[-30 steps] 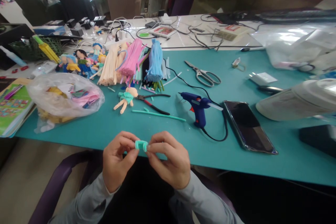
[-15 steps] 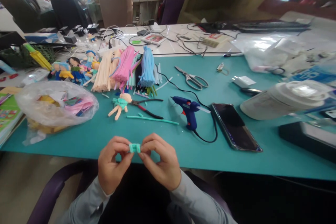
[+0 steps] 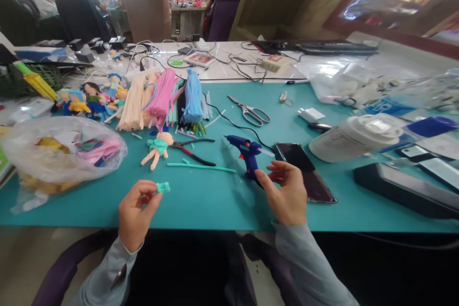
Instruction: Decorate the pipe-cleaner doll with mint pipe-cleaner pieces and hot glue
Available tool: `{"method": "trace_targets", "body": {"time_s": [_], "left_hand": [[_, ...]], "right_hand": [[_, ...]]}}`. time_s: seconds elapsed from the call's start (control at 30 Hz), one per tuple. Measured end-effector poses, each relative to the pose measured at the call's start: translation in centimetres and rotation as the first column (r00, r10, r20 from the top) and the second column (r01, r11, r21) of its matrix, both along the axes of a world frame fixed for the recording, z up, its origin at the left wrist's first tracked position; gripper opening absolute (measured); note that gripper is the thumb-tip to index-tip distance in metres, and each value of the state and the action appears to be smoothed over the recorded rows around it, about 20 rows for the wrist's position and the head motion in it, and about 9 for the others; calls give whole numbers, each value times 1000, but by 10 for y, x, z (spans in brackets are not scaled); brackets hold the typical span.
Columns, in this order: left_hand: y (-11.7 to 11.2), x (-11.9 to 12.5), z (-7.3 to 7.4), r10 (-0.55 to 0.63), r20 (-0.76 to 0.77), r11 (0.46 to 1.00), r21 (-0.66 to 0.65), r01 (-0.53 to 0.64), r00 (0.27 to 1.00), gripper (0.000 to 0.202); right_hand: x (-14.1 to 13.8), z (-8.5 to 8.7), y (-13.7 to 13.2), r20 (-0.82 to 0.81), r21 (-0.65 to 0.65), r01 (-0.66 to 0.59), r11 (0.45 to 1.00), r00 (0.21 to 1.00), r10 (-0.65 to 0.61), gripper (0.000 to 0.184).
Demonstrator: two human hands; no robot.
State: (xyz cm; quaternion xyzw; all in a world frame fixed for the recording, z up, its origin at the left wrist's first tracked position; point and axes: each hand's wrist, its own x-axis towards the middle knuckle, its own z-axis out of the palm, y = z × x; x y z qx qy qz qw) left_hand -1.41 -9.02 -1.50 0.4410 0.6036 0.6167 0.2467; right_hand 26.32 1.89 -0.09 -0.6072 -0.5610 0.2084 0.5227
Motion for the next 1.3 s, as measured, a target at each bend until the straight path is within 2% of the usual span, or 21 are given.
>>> {"method": "trace_targets", "body": {"time_s": [0.07, 0.17, 0.27, 0.37, 0.47, 0.57, 0.67, 0.83, 0.93, 1.0, 1.1, 1.17, 1.3], "left_hand": [[0, 0, -1, -10, -10, 1000, -15, 10, 1000, 13], [0, 1, -3, -23, -12, 999, -25, 23, 1000, 14], [0, 1, -4, -28, -9, 999, -19, 28, 1000, 16], [0, 0, -4, -27, -17, 1000, -16, 27, 999, 15], [1, 0, -5, -20, -38, 999, -26, 19, 999, 14], [3, 3, -3, -32, -76, 999, -33, 29, 997, 11], [6, 5, 1, -54, -131, 998, -18, 52, 990, 8], [13, 7, 6, -50, -282, 998, 24, 59, 958, 8], [18, 6, 4, -19, -437, 996, 70, 55, 899, 8], [22, 6, 1, -18, -558, 997, 51, 57, 829, 10], [23, 5, -2, -63, -681, 998, -50, 39, 729, 13], [22, 4, -3, -76, -703, 996, -91, 18, 708, 15], [19, -1, -2, -61, -721, 996, -93, -8, 690, 12]], "right_hand": [[0, 3, 17, 174, -45, -22, 999, 984, 30, 46], [-7, 8, 38, 378, -165, -38, 986, 920, 99, 38], [-15, 13, 49, 421, -220, -53, 974, 895, 144, 27], [-18, 18, 45, 275, -221, -77, 972, 952, 137, 24], [-20, 28, 29, -64, -296, -194, 935, 981, 184, 29], [-22, 41, 11, -365, -324, -374, 869, 897, 249, 34], [-25, 50, -4, -504, -338, -511, 791, 808, 306, 38], [-30, 52, -17, -562, -325, -618, 716, 735, 379, 40], [-33, 50, -21, -565, -331, -643, 690, 721, 400, 41], [-35, 49, -22, -546, -353, -637, 685, 735, 402, 44], [-38, 48, -24, -504, -412, -592, 692, 781, 369, 46], [-40, 48, -25, -481, -458, -562, 689, 808, 340, 49], [-45, 50, -27, -433, -524, -541, 658, 834, 340, 52]]}}
